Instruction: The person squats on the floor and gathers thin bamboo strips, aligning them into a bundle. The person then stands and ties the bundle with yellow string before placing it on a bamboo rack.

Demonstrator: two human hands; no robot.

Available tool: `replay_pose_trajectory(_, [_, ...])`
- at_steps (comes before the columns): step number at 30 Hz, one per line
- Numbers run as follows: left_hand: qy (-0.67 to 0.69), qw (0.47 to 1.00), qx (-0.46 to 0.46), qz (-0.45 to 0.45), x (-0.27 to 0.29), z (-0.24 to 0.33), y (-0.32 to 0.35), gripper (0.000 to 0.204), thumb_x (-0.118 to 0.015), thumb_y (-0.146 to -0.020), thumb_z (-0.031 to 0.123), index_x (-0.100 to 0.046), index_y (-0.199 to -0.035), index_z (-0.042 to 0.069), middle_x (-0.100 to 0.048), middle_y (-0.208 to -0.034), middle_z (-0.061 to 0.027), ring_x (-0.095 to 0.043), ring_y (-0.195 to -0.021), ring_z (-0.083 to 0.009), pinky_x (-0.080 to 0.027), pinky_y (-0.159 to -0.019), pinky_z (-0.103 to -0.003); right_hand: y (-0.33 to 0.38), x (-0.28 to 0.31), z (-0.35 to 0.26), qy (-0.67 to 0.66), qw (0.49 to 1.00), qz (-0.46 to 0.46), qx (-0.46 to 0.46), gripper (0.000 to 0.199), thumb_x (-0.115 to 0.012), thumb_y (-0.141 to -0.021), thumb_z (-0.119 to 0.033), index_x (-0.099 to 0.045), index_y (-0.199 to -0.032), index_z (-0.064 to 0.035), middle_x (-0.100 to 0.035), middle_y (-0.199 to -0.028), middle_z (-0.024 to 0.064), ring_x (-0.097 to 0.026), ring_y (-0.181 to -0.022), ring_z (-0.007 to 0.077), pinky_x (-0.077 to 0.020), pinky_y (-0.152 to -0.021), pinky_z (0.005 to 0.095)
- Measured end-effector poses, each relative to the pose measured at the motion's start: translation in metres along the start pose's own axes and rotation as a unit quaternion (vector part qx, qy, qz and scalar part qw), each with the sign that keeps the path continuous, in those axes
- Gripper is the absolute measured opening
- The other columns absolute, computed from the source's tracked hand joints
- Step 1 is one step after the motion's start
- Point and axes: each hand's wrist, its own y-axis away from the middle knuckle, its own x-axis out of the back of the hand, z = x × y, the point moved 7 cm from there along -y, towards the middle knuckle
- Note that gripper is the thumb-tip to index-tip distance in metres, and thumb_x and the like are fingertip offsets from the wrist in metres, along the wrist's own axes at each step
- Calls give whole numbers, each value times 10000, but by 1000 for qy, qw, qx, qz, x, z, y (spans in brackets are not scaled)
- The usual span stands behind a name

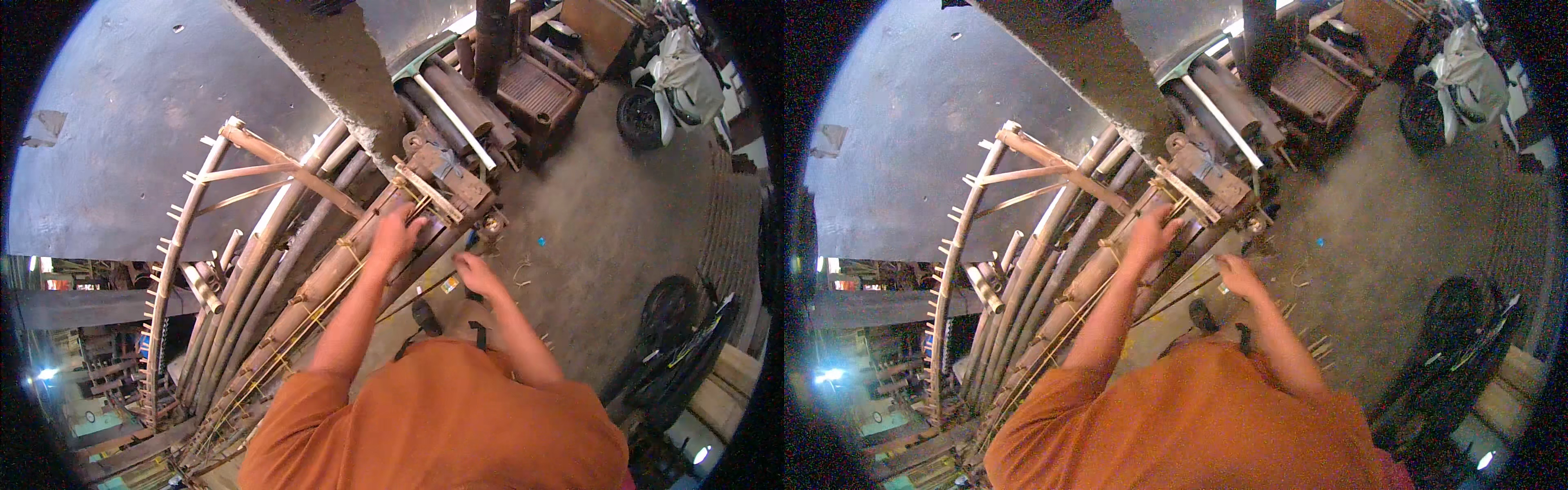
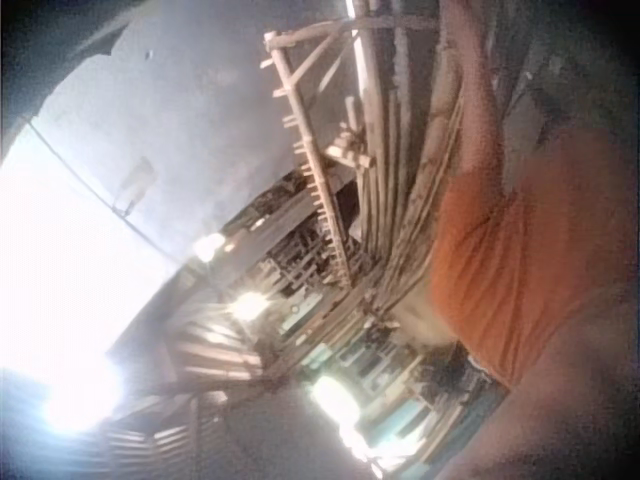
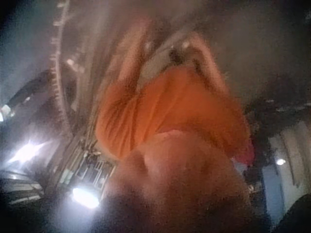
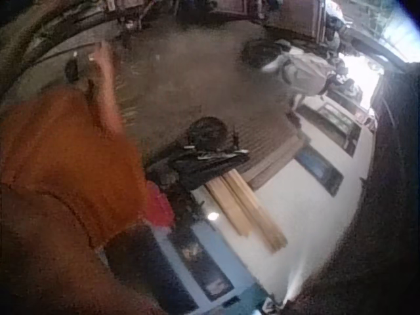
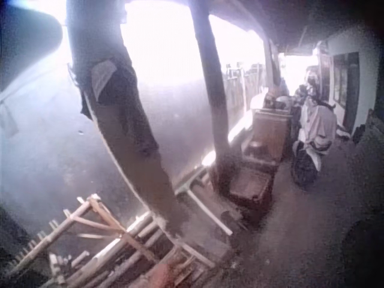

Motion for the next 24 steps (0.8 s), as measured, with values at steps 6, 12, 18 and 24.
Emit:
replay_pose_trajectory(6, [-5,996,69,50,-31,-13,1,207,-580,-889,215,-648,-1032,82,-672,-880,-188,-644,-866,-363,-446,-776,-479,32,26,-118,-728,648,124,-187,277,-520,-910,-260,-553,-1129,-94,-564,-1060,77,-525,-1034,234,-425,-922,370])
replay_pose_trajectory(12, [-37,983,132,124,-56,-1,-6,128,-575,-892,227,-598,-919,104,-663,-808,-136,-613,-811,-336,-335,-789,-465,20,-3,-282,-409,873,14,266,279,-400,-933,-251,-567,-1003,-38,-576,-967,108,-548,-899,213,-423,-899,359])
replay_pose_trajectory(18, [26,980,-2,195,-57,-23,5,191,-511,-938,221,-626,-939,68,-649,-815,-153,-597,-766,-357,-360,-696,-454,-67,-69,-371,336,841,-190,378,511,-432,-943,-488,-682,-1080,-63,-646,-849,223,-617,-829,309,-474,-799,400])
replay_pose_trajectory(24, [-1,983,93,156,-42,-1,-1,219,-503,-949,224,-664,-944,75,-656,-806,-170,-602,-752,-346,-335,-695,-420,-174,-38,-313,606,723,-121,309,540,-509,-843,-538,-717,-1023,-73,-654,-946,239,-616,-927,360,-368,-832,602])
